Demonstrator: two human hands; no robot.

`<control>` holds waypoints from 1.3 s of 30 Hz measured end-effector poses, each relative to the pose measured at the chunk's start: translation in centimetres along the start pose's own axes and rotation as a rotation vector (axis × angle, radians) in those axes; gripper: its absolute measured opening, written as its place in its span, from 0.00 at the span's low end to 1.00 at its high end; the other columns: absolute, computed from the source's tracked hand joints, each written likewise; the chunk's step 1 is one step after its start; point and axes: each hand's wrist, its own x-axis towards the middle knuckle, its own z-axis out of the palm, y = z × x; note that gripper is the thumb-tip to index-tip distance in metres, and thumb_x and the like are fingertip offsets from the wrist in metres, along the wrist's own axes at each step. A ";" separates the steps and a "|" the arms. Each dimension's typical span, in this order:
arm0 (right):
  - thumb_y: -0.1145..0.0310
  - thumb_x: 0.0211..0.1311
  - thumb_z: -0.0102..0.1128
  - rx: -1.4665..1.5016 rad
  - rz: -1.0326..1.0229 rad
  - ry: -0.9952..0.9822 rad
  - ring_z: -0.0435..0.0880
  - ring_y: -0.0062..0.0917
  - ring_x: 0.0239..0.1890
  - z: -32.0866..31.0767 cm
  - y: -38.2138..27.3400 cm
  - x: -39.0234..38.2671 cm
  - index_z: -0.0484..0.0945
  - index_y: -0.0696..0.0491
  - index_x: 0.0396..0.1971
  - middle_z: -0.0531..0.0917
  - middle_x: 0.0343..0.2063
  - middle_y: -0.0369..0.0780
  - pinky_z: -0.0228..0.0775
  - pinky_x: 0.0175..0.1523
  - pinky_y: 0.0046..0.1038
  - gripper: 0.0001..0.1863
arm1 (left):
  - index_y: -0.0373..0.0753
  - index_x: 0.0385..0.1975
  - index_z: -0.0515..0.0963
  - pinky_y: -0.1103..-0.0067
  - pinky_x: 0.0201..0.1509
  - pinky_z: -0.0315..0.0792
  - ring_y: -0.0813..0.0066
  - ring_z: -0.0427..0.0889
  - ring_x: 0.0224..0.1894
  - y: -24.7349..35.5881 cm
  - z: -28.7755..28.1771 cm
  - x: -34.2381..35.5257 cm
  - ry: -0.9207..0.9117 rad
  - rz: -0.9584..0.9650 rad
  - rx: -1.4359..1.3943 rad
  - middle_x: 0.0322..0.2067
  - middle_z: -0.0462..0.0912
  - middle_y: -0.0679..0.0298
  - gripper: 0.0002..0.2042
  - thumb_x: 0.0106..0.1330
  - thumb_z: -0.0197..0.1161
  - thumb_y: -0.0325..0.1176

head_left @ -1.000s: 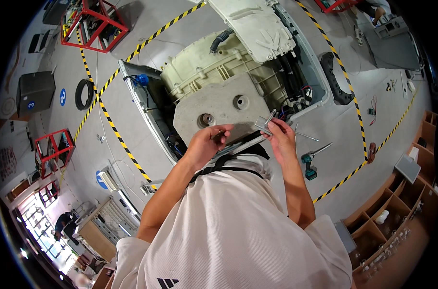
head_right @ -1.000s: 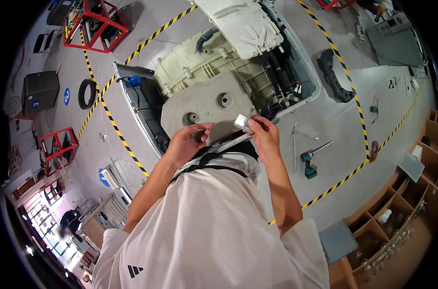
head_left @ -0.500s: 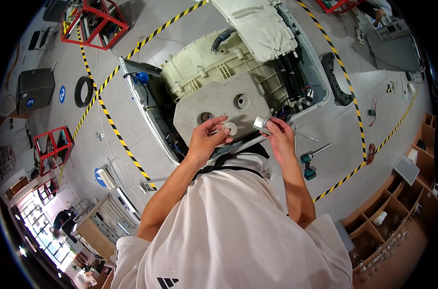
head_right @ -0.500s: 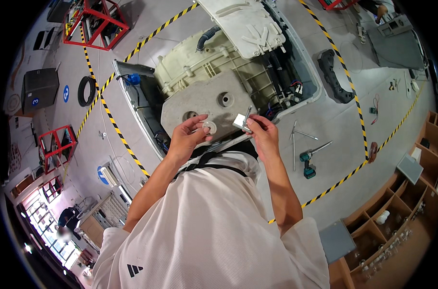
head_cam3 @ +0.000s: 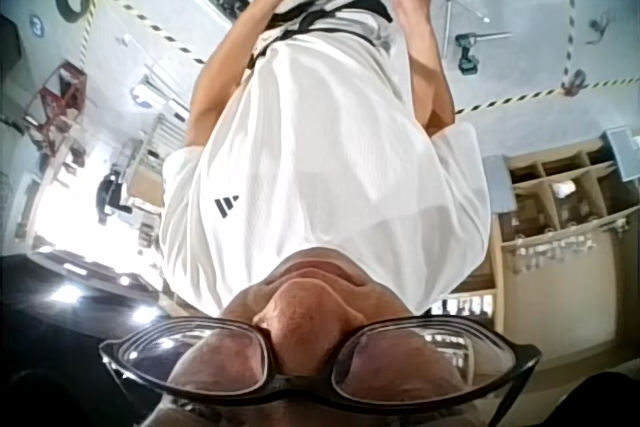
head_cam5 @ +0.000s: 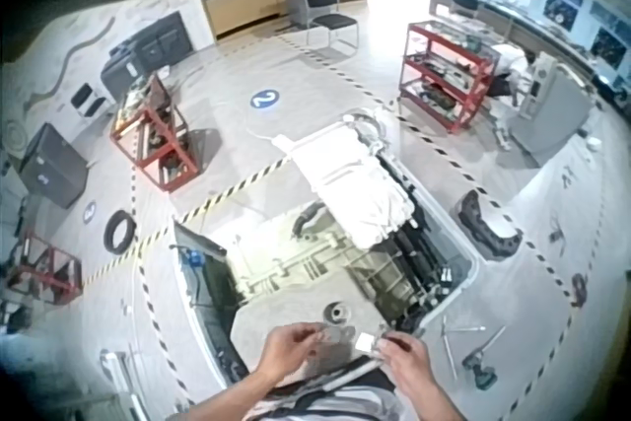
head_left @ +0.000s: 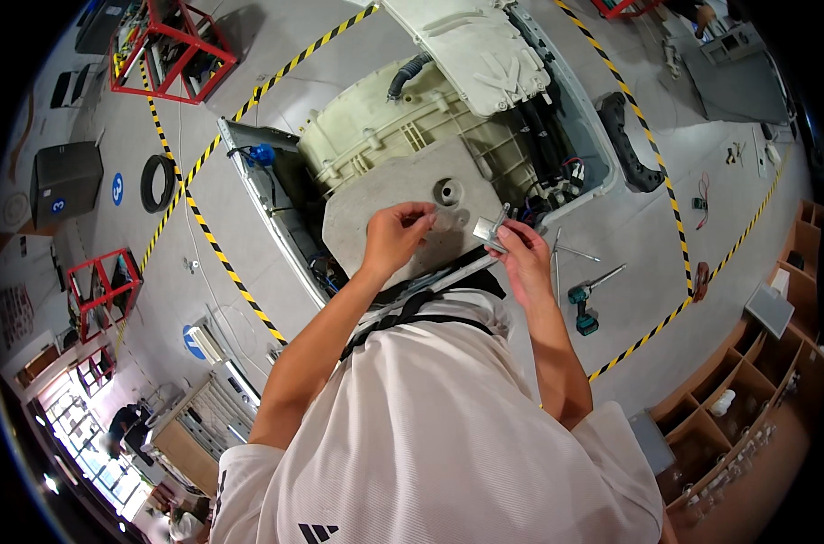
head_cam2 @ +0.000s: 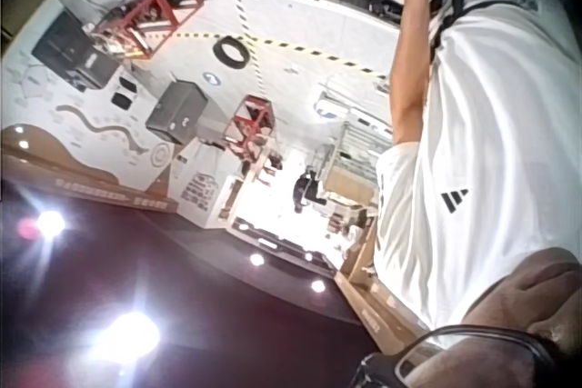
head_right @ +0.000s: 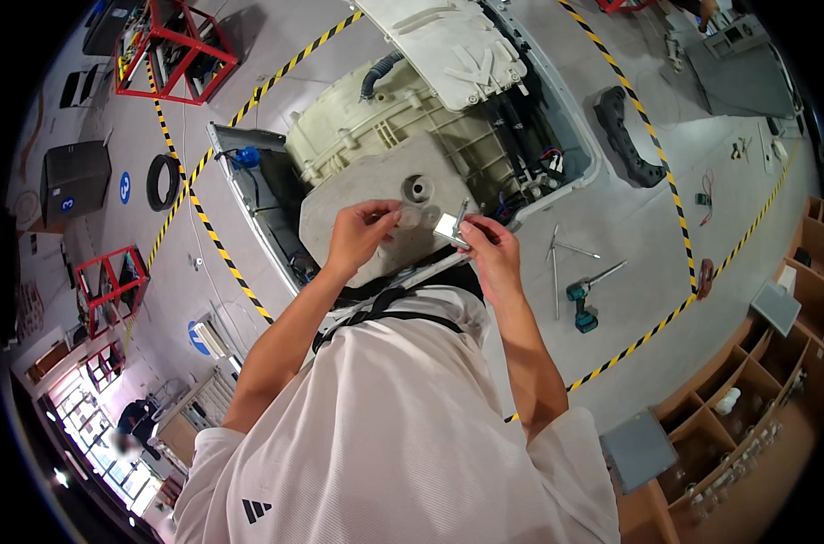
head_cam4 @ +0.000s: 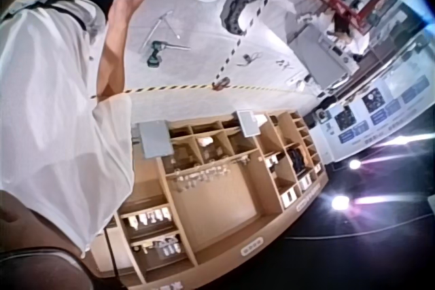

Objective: The person picks up a large concrete counterweight from the floor and positions it onto the top of an open washing machine drum. They align the holes of the block with the mounting points on the drum, and another person assists by pointing and helping to secure it.

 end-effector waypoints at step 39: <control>0.70 0.59 0.62 -0.113 -0.069 0.043 0.80 0.19 0.33 1.6 -1.6 1.1 0.78 0.56 0.41 0.82 0.34 0.37 0.70 0.37 0.22 0.11 | 0.35 0.36 0.79 0.69 0.46 0.73 0.57 0.78 0.41 -3.3 -3.7 -5.8 0.153 0.656 0.756 0.37 0.81 0.58 0.11 0.51 0.67 0.25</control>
